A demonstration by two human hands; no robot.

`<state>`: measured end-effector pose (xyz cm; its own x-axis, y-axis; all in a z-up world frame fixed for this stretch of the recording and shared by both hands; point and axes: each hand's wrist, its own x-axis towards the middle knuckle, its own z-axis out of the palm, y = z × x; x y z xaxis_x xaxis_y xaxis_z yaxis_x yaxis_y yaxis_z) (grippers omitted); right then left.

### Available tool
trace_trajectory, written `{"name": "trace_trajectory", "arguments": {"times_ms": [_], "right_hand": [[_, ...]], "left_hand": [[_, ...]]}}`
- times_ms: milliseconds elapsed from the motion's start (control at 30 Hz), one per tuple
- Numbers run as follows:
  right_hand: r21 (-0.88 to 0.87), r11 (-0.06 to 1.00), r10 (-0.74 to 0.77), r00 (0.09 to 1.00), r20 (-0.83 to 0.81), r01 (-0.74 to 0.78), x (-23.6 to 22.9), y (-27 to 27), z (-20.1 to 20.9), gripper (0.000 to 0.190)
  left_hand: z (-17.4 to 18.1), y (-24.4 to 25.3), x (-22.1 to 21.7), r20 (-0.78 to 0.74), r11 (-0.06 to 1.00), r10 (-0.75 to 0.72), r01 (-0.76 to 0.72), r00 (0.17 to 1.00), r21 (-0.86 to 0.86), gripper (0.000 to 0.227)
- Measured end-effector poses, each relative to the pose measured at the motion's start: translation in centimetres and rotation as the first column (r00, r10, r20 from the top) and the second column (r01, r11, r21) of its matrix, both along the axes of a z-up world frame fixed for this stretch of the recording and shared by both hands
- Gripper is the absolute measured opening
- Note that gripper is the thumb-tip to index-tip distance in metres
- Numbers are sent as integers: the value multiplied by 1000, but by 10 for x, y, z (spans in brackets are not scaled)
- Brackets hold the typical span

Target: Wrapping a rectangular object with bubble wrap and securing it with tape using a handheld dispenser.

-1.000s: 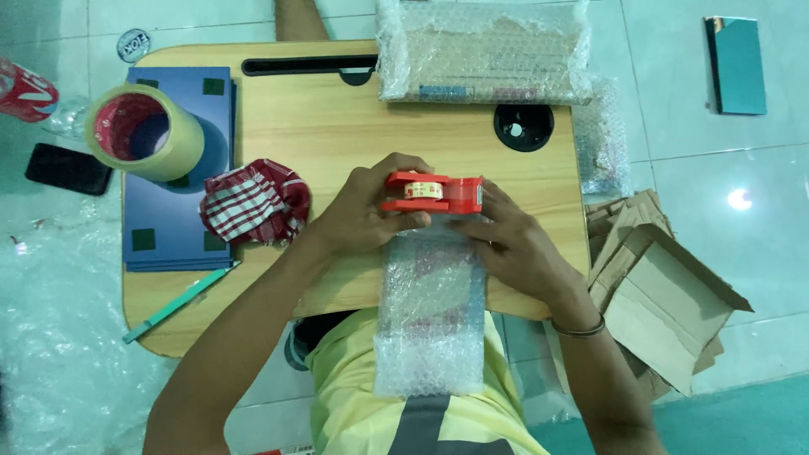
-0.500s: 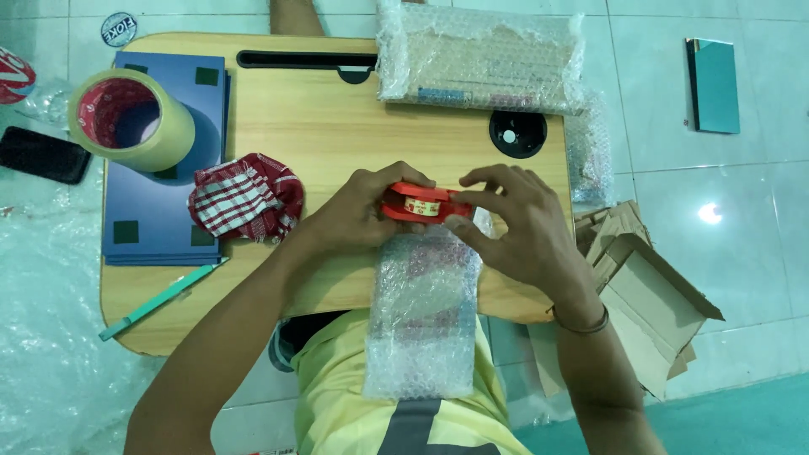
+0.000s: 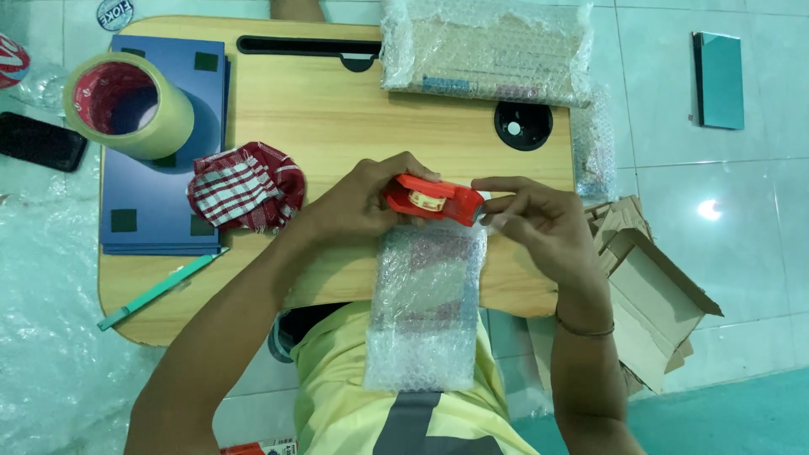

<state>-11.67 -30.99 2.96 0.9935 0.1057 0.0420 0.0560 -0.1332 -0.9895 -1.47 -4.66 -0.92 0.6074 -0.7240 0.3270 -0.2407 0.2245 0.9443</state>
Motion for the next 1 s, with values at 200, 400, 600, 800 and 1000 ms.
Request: {"name": "trace_trajectory", "arguments": {"times_ms": [200,400,600,800,1000], "right_hand": [[248,969,12,999,-31,-4,9,-4,-25,17],[319,947,-16,998,-54,32,8,-13,-59,21],[318,947,-17,996,-82,43,8,-16,-67,21],[295,956,14,999,-53,2,7,-13,-61,21],[274,961,29,1000,-9,-26,8,-9,-58,22]], "left_hand": [[-11,0,5,-40,999,-8,6,999,-46,47],[-23,0,7,-8,999,-21,20,1000,-41,50],[-10,-3,1,-47,997,-35,32,998,-69,41],[-12,0,5,-62,998,-59,57,996,-28,51],[-17,1,6,-78,996,-91,89,993,-23,49]]}}
